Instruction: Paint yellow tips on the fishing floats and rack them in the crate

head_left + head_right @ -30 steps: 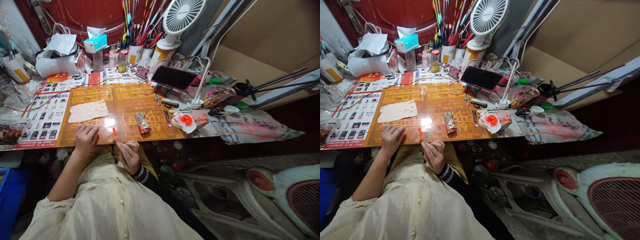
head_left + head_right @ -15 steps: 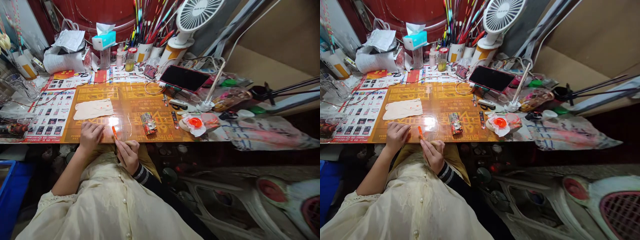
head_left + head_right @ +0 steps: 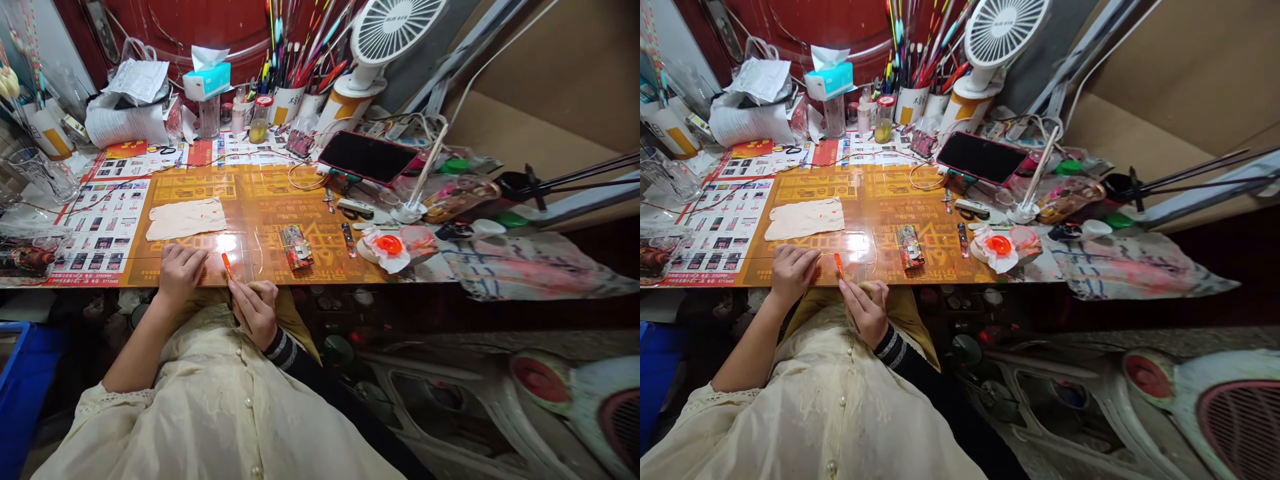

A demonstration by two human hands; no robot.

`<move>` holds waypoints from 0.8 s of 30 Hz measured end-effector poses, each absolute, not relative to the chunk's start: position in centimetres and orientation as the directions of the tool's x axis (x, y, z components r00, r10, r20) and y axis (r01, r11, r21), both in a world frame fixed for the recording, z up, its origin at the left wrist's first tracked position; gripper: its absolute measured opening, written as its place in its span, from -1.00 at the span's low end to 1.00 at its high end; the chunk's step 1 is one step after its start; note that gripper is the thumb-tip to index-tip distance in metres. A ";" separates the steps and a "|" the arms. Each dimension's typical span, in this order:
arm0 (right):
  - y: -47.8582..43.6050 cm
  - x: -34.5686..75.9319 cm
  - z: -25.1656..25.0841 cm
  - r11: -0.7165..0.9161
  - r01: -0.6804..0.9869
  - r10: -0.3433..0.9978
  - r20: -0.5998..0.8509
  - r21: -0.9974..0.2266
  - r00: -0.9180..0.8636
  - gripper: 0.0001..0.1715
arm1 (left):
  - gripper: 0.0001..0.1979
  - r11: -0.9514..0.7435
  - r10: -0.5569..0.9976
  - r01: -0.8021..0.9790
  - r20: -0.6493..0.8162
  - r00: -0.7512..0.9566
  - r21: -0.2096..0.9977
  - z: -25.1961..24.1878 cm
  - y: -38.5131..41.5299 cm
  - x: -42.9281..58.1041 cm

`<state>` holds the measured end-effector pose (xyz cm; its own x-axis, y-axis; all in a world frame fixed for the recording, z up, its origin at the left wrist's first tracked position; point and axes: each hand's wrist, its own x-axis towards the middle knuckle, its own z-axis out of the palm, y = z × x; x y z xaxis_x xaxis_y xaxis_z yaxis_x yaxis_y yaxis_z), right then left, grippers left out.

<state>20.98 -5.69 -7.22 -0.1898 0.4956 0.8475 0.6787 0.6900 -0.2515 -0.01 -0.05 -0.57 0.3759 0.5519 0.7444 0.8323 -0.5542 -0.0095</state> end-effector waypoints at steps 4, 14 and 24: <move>-5.7 21.0 -7.2 0.692 0.673 0.492 0.853 -0.262 -0.173 -0.20 | -0.80 -0.547 0.555 0.837 0.740 0.380 -0.019 -0.6 -0.1 0.0; -5.8 21.5 -7.4 0.727 0.633 0.473 0.862 -0.264 -0.184 -0.21 | -0.82 -0.548 0.570 0.837 0.737 0.363 0.012 -0.4 -0.2 -0.1; -5.6 20.3 -7.7 0.766 0.608 0.448 0.852 -0.209 -0.271 -0.27 | -0.82 -0.497 0.587 0.867 0.753 0.296 0.046 -0.7 -1.0 -1.1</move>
